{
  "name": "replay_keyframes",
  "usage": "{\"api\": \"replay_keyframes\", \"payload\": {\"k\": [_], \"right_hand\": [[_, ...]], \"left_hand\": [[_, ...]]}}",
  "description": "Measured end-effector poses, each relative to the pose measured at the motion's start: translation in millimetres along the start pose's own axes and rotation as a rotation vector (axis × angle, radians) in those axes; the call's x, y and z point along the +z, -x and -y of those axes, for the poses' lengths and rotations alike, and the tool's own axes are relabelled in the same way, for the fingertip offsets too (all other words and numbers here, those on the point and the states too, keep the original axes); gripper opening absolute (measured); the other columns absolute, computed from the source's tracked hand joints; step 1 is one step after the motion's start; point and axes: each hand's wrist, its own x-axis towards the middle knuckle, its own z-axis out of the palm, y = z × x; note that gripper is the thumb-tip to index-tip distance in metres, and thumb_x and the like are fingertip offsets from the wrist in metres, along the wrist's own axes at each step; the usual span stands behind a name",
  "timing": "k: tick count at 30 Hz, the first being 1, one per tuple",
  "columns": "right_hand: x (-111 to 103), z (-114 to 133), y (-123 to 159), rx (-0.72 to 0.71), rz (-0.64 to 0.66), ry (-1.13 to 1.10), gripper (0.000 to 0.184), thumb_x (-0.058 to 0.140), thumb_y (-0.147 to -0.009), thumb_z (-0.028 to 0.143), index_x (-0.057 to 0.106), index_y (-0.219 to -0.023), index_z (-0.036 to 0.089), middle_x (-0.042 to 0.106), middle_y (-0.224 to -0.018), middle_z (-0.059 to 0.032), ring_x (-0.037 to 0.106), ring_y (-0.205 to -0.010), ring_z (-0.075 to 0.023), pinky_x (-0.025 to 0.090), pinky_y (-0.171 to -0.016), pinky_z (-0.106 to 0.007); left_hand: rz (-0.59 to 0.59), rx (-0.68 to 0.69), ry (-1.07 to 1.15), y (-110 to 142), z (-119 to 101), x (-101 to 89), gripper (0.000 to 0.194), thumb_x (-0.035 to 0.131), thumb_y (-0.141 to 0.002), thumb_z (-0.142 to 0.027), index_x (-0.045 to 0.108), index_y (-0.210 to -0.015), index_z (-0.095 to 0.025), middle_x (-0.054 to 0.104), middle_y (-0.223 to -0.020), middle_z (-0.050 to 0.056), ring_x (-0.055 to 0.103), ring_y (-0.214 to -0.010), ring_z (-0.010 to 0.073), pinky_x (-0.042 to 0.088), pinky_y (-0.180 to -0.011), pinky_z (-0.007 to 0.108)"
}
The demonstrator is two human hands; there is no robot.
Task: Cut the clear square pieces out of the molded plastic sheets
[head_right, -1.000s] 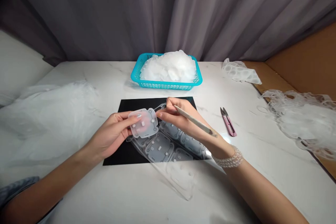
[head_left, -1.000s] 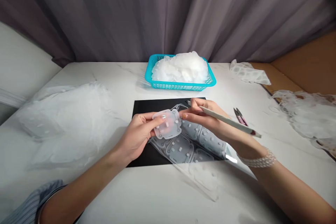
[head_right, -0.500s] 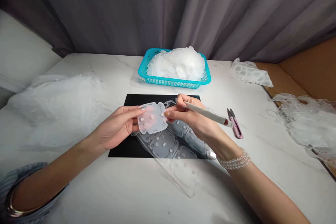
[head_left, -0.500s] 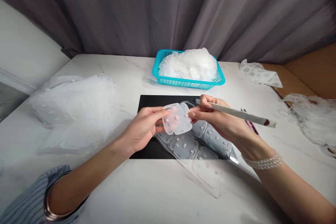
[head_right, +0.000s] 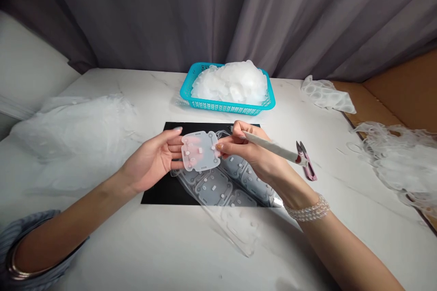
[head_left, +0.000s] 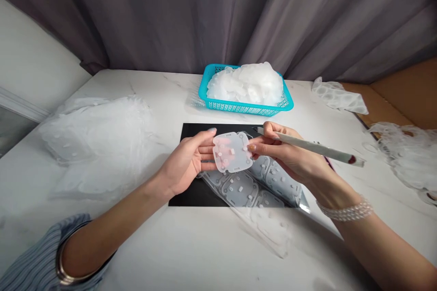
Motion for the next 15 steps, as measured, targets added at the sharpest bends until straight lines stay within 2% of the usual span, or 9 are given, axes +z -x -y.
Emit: {"api": "replay_keyframes", "payload": {"k": [4,7,9,12,15], "right_hand": [[5.3,-1.0,1.9,-0.003,0.010,-0.010,0.046,0.078,-0.076,0.020,0.032,-0.072,0.023,0.067,-0.073,0.0007,0.060,-0.062,-0.0119,0.045,-0.057,-0.025],[4.8,-0.8,3.1,-0.013,-0.001,0.054,0.046,0.076,-0.078,0.024,0.031,-0.071,0.023,0.062,-0.068,0.0026,0.056,-0.060,-0.0111,0.044,-0.055,-0.025],[-0.5,2.4,-3.8,-0.079,-0.064,0.156,0.045,0.073,-0.080,0.026,0.030,-0.070,0.023,0.059,-0.066,0.0033,0.055,-0.060,-0.0109,0.044,-0.055,-0.025],[-10.5,13.6,-37.4,-0.273,-0.209,0.323,0.044,0.071,-0.080,0.028,0.029,-0.068,0.023,0.053,-0.061,0.0050,0.056,-0.060,-0.0111,0.045,-0.057,-0.025],[-14.8,26.1,-93.6,-0.435,-0.312,0.461,0.045,0.069,-0.079,0.033,0.026,-0.067,0.024,0.055,-0.064,0.0035,0.063,-0.064,-0.0150,0.052,-0.061,-0.029]], "left_hand": [[0.067,0.054,-0.138,0.5,5.6,0.3,0.022,0.067,-0.085,-0.022,0.075,-0.101,-0.009,0.076,-0.101,0.013,0.071,-0.091,0.0217,0.058,-0.079,0.029],[0.091,0.055,-0.190,-0.7,7.4,-1.2,0.027,0.065,-0.088,-0.024,0.072,-0.110,-0.010,0.074,-0.108,0.012,0.070,-0.098,0.0219,0.057,-0.088,0.032],[0.049,0.072,-0.198,-2.4,6.6,-3.3,0.032,0.064,-0.089,-0.025,0.068,-0.119,-0.013,0.073,-0.113,0.011,0.068,-0.106,0.0225,0.056,-0.095,0.035],[-0.066,0.117,-0.217,-4.1,3.5,-6.5,0.036,0.063,-0.090,-0.024,0.062,-0.125,-0.017,0.072,-0.116,0.010,0.066,-0.112,0.0217,0.055,-0.097,0.035],[-0.093,0.159,-0.283,-4.3,3.1,-8.4,0.031,0.059,-0.091,-0.024,0.062,-0.121,-0.017,0.070,-0.117,0.010,0.067,-0.110,0.0212,0.055,-0.095,0.034]]}}
